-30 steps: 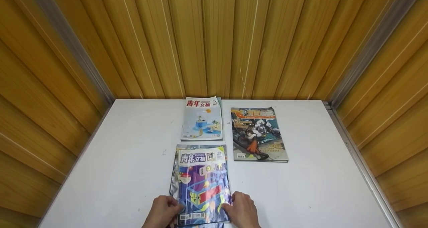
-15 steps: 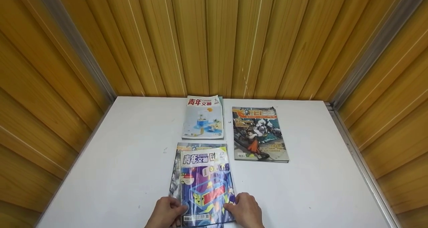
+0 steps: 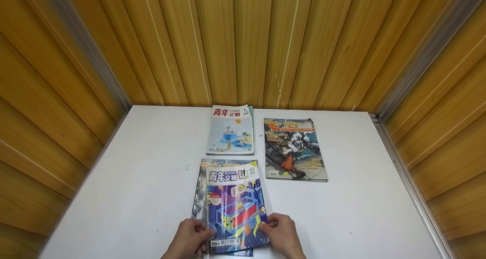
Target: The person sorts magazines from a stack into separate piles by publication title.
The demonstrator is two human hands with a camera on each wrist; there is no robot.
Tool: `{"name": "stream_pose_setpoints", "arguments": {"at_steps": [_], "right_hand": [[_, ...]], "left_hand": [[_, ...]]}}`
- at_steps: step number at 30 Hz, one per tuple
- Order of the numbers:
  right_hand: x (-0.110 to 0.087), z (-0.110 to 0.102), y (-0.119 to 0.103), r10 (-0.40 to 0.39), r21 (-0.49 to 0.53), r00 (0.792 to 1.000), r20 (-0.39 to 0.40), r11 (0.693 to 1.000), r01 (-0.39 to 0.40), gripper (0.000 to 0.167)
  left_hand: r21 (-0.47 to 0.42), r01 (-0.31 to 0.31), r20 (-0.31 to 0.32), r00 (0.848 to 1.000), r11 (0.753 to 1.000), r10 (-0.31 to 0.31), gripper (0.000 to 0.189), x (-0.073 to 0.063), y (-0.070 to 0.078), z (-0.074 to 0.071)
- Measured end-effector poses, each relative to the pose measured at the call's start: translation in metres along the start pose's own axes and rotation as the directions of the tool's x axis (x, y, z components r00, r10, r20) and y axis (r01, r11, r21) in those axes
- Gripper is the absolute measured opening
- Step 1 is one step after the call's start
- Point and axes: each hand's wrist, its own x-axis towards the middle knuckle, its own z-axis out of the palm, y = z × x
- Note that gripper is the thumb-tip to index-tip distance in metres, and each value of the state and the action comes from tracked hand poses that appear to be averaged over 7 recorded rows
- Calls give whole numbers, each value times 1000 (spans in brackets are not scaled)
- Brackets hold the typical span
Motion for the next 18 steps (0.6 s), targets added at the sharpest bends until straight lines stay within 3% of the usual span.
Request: {"name": "stream_pose_setpoints", "arguments": {"at_steps": [8,18], "right_hand": [[-3,1,-4,-22,53,999,-31,998,23,19],[-2,8,-9,-37,58,998,-57,997,41,22]], "left_hand": [[4,-170,6,985,985,170,18,-1,1,-9],[75,-238,-46,969,968,241,18,4,-1,-19]]}}
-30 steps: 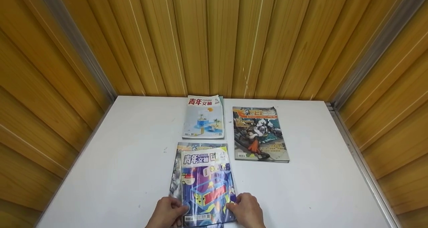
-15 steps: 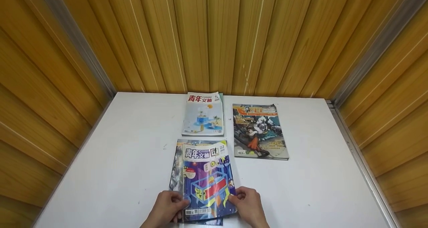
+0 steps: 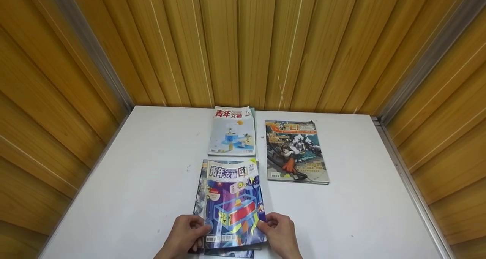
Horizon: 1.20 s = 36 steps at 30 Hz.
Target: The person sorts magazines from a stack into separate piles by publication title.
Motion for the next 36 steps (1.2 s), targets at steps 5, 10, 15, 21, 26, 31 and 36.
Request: {"name": "stream_pose_setpoints", "arguments": {"at_steps": [5,10,15,21,26,31,36], "right_hand": [[1,3,-2,22,20,1000,6,1000,-22,24],[3,7,-3,6,27,1000,4,1000,-7,23],[5,13,-6,-17,40,1000,-8,999,17,21],[10,18,-11,-91,46,995,-32,995,93,18],[14,25,-16,-132,55,990,-43,989,134,21],[18,32,-22,-160,65,986,-46,985,163,20],[22,39,-29,-200,54,979,-48,978,203,16]], "left_hand": [[9,-25,-27,999,1000,25,17,1,-2,-2],[9,-45,-39,998,999,46,16,3,-5,-7],[10,-53,-51,997,999,53,16,5,-8,-11],[-14,-54,-70,996,998,53,16,9,-11,-15],[-2,-76,-85,994,997,75,17,14,-13,-22],[3,-80,-87,993,997,80,15,18,-15,-31],[10,-61,-98,993,998,62,12,23,-15,-38]]}}
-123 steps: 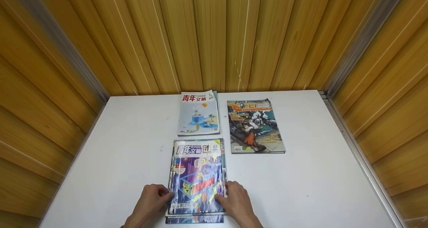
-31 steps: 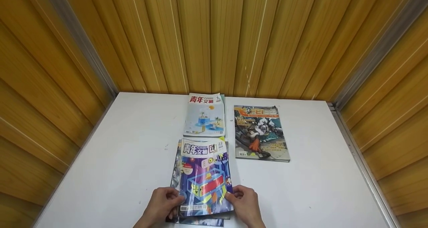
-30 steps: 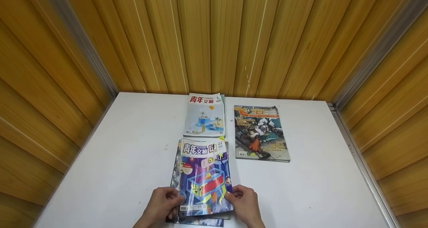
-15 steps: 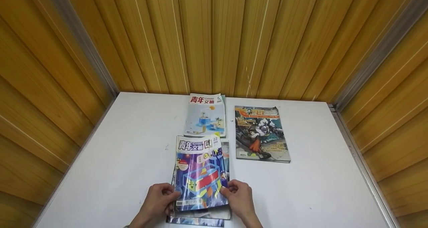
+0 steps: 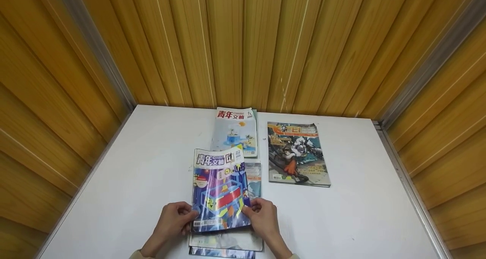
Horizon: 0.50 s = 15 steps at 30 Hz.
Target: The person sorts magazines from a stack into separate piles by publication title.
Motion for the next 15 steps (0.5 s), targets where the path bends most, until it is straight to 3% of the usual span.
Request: {"name": "stream_pose_setpoints", "arguments": {"at_steps": [15], "right_hand": [[14,17,-12,-122,-70,993,5,990,122,13]], "left_hand": [[16,-41,-33,999,999,42,12,17,-4,-18]]}}
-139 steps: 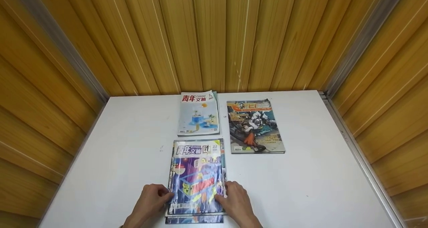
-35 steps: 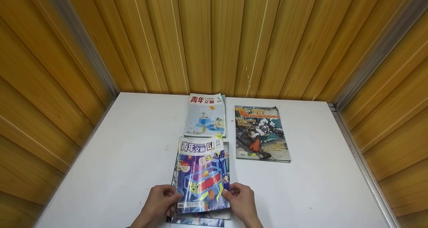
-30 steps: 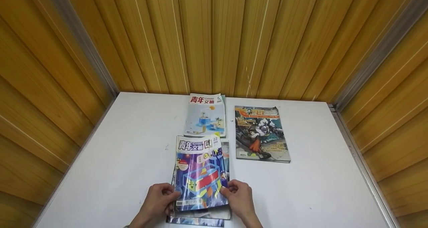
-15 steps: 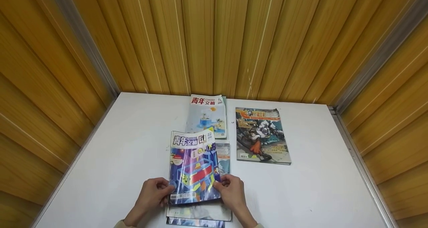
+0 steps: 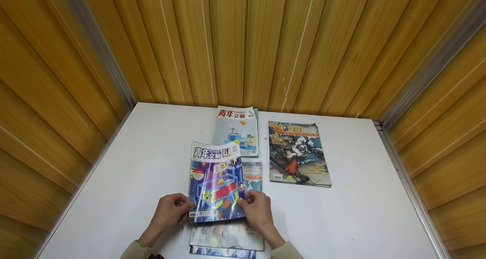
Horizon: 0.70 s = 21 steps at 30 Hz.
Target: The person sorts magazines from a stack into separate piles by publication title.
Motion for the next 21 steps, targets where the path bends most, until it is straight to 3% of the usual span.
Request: {"name": "stream_pose_setpoints", "arguments": {"at_steps": [6,11,21], "right_hand": [[10,7,-3,-85,-7,996,-8,996,85,15],[20,14,-9,-103,-14,995,-15,995,103,15],[52,33,-28,-177,-37,984,6,983,177,11]], "left_hand": [[53,-34,-34,999,998,36,12,9,-2,-9],[87,-70,-58,995,994,75,13,19,-3,-18],[122,-35,-113,992,992,49,13,45,-6,-39]]}}
